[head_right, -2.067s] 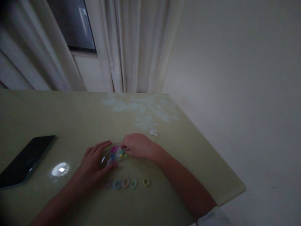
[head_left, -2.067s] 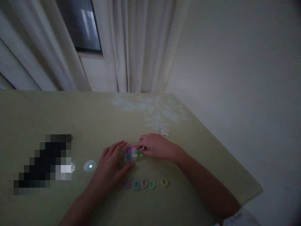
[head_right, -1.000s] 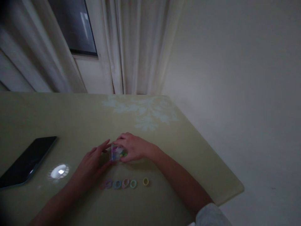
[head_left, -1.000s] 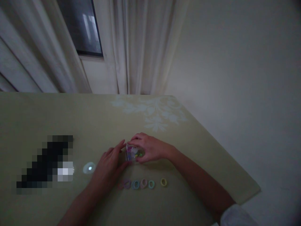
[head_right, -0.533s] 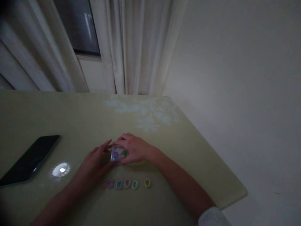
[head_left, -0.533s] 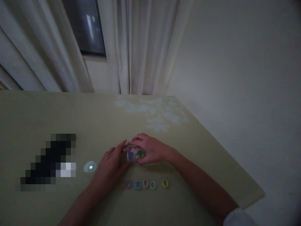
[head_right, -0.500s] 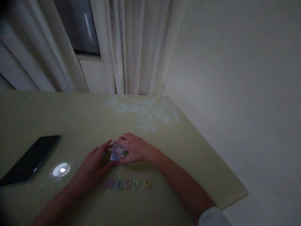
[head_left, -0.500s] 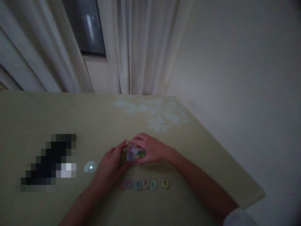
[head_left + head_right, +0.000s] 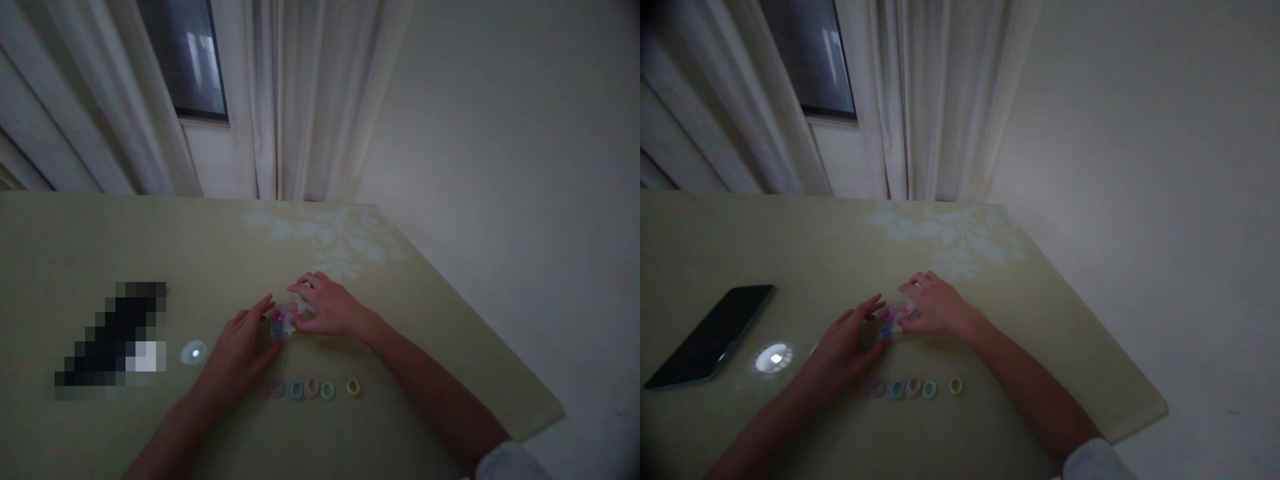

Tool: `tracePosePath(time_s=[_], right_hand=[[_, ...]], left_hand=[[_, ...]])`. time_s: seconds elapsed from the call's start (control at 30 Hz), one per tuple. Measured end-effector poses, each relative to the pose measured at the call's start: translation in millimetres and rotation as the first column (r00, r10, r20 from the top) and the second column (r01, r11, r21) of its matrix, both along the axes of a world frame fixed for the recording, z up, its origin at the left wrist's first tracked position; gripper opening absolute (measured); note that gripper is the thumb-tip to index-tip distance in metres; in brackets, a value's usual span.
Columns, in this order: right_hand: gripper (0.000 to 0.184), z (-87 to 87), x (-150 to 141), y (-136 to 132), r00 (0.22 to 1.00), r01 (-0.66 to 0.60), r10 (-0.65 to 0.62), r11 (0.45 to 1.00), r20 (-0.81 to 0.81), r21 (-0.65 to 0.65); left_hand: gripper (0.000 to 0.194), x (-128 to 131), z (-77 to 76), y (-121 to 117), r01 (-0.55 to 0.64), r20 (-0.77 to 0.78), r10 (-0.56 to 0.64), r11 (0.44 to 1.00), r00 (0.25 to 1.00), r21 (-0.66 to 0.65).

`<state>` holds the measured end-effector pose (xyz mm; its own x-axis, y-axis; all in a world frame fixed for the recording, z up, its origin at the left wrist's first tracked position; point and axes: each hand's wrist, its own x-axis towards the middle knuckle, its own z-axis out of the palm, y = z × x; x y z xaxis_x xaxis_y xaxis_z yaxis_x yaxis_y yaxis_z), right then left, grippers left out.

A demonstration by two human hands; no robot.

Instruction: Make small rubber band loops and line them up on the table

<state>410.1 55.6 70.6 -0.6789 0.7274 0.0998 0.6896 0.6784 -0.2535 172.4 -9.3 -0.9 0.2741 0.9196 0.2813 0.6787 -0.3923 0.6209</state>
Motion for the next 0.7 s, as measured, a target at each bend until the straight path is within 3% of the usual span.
tracePosePath(time_s=[0.2,0.3,0.4,0.53,0.63,0.7], right_hand=[[0.06,25.2,25,1,0.963,0.142,-0.168,0.98,0.209,0.137],[0.063,29.8,42,0,0.945,0.173,-0.189,0.982,0.266,0.081],[0.066,22.6,61,0,0.945,0.189,-0.175,0.982,0.276,-0.027],[0.059,3.6,84,-6,0.947,0.228,-0.211,0.973,0.24,-0.045],[0.055,-7.9,94,-18,0.959,0.241,-0.225,0.967,0.176,-0.081],[0.053,-12.8,96,-26,0.96,0.263,-0.251,0.96,0.124,-0.093]], left_hand=[[0.068,-10,3.6,7,0.02,0.117,-0.004,0.991,0.993,-0.131],[0.069,-10,3.5,9,0.043,0.121,-0.02,0.981,0.992,-0.191],[0.071,-7,4.4,9,0.067,0.08,-0.053,0.981,0.995,-0.184],[0.068,-18,17.1,12,0.067,0.08,-0.052,0.977,0.995,-0.201],[0.035,-38,32.4,14,-0.045,-0.026,0.039,0.964,0.999,-0.261],[0.028,-46,40.3,13,0.033,-0.089,-0.07,0.929,0.994,-0.368]])
